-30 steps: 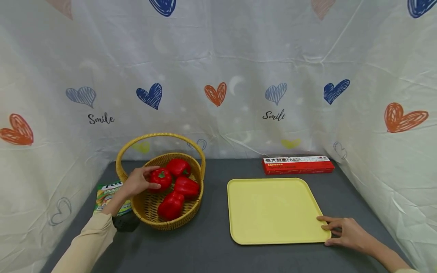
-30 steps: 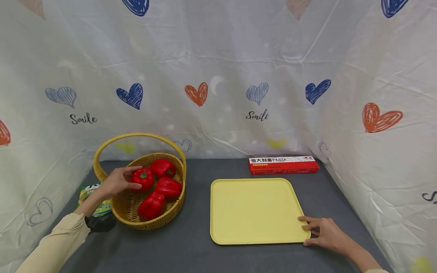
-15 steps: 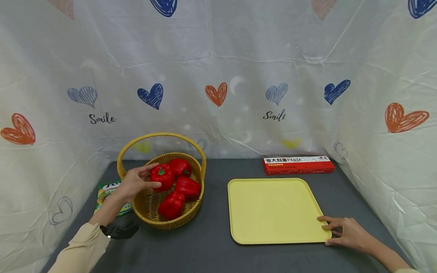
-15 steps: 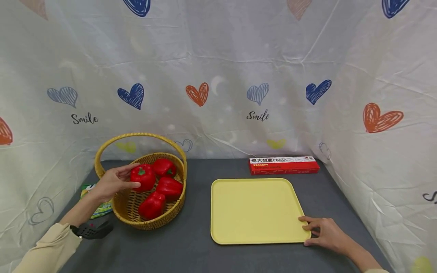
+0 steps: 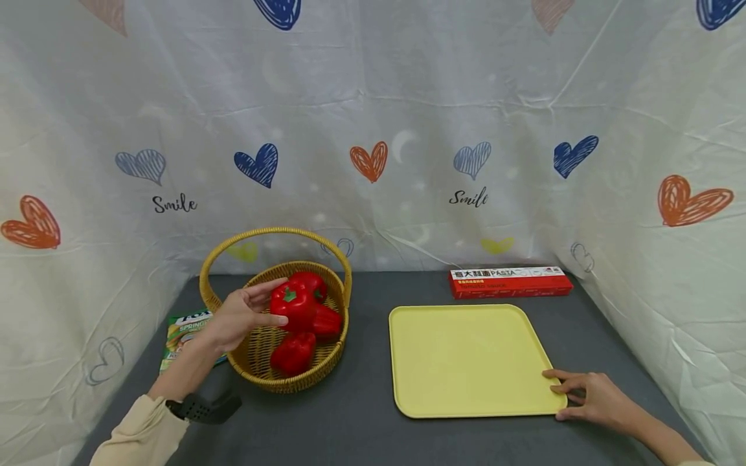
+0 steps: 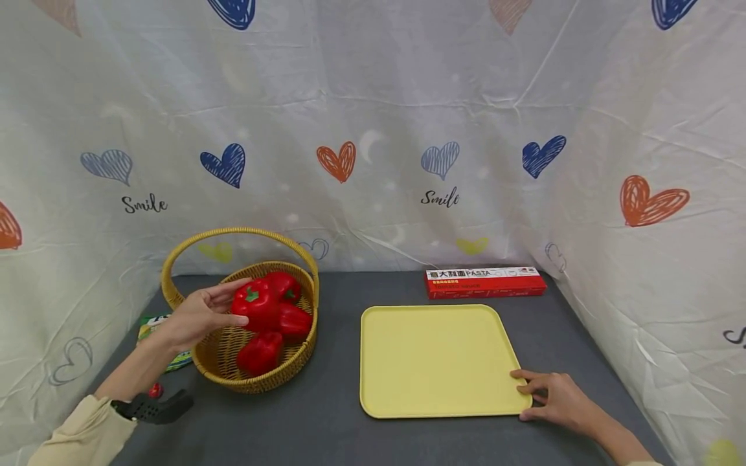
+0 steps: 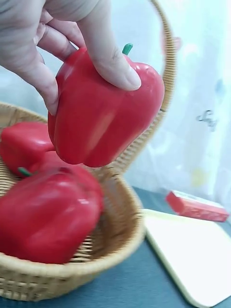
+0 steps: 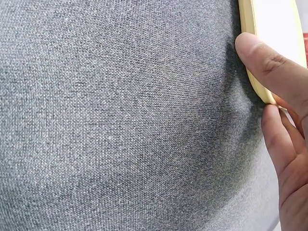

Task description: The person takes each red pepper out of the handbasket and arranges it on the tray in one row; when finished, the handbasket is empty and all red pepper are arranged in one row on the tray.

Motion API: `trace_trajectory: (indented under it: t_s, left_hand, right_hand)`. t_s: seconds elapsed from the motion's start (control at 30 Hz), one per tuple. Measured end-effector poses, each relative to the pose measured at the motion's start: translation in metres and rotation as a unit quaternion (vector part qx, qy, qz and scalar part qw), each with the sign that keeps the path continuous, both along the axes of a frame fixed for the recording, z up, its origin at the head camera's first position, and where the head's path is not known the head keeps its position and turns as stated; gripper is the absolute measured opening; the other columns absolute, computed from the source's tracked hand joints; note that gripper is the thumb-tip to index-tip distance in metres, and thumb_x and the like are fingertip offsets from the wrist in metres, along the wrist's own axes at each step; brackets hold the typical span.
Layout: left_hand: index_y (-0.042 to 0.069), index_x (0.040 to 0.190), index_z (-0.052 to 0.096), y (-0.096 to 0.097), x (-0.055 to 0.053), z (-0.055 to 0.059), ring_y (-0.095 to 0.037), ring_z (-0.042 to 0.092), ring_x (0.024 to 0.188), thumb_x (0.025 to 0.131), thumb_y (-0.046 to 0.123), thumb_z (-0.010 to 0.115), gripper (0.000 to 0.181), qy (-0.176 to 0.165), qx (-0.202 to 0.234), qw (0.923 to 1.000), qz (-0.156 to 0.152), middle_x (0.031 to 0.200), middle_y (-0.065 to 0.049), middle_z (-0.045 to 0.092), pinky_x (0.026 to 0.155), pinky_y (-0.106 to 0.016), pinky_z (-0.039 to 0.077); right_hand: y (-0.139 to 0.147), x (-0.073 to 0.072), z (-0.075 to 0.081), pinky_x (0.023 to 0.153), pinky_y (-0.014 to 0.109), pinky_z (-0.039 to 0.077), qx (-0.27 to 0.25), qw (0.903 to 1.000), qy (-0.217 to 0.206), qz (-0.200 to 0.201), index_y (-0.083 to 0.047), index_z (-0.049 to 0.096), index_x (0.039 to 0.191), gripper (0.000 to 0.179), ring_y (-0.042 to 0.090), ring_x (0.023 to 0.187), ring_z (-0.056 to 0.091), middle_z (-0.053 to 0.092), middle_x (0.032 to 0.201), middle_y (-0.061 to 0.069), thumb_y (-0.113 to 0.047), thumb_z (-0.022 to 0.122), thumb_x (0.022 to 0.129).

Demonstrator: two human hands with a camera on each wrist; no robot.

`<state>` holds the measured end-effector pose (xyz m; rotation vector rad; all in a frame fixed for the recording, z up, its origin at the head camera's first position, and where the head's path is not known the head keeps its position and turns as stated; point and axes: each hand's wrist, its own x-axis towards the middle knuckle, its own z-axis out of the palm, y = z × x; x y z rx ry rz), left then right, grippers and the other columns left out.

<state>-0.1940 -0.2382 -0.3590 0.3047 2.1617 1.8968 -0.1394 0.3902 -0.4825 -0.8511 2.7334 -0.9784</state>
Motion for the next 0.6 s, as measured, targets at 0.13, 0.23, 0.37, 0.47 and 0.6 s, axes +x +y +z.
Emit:
trace_trajectory:
  t_s: [0.13,0.23,0.37,0.47,0.6]
  left_hand:
    - [-0.003,0.145,0.036,0.016,0.004,0.005,-0.006,0.055,0.115,0.080,-0.003,0.073,0.075,0.005,0.012,0.9998,-0.013,0.146,-0.020,0.040,0.080,-0.028,0.055]
    - [-0.004,0.144,0.039,0.031,0.007,0.007,-0.012,0.053,0.119,0.080,-0.003,0.073,0.072,0.005,0.027,0.9993,-0.026,0.147,-0.020,0.040,0.082,-0.029,0.055]
    - [-0.005,0.143,0.040,0.054,0.008,0.009,-0.020,0.055,0.117,0.081,-0.004,0.072,0.070,-0.003,0.054,0.9975,-0.047,0.142,-0.021,0.046,0.085,-0.032,0.054]
    - [-0.003,0.143,0.041,0.073,0.007,0.007,-0.023,0.055,0.117,0.081,-0.004,0.073,0.069,-0.008,0.068,0.9961,-0.056,0.139,-0.019,0.048,0.087,-0.035,0.053]
    - [0.000,0.143,0.043,0.102,0.003,-0.001,-0.029,0.054,0.121,0.082,-0.001,0.073,0.068,-0.017,0.075,0.9950,-0.064,0.140,-0.020,0.048,0.089,-0.038,0.052]
  right_hand:
    - [0.000,0.001,-0.001,0.065,0.016,0.054,-0.005,1.0000,0.002,0.000,0.003,0.074,0.097,0.041,-0.007,0.099,0.058,0.064,0.123,-0.001,-0.028,0.083,0.071]
    - [0.001,0.001,-0.001,0.066,0.016,0.054,-0.011,0.9999,0.004,0.001,0.003,0.074,0.098,0.042,-0.007,0.100,0.058,0.064,0.123,0.000,-0.027,0.083,0.071]
    - [0.001,0.000,-0.003,0.066,0.015,0.054,-0.013,0.9999,0.003,0.001,0.003,0.074,0.098,0.042,-0.008,0.103,0.056,0.063,0.124,-0.002,-0.028,0.083,0.071]
    - [0.001,0.000,-0.004,0.066,0.015,0.054,-0.016,0.9998,0.007,0.003,0.003,0.074,0.098,0.042,-0.008,0.102,0.056,0.063,0.124,-0.004,-0.028,0.083,0.071]
    - [0.001,-0.001,-0.004,0.066,0.014,0.053,-0.019,0.9997,0.016,0.009,0.004,0.074,0.098,0.043,-0.007,0.100,0.058,0.062,0.125,-0.007,-0.029,0.083,0.071]
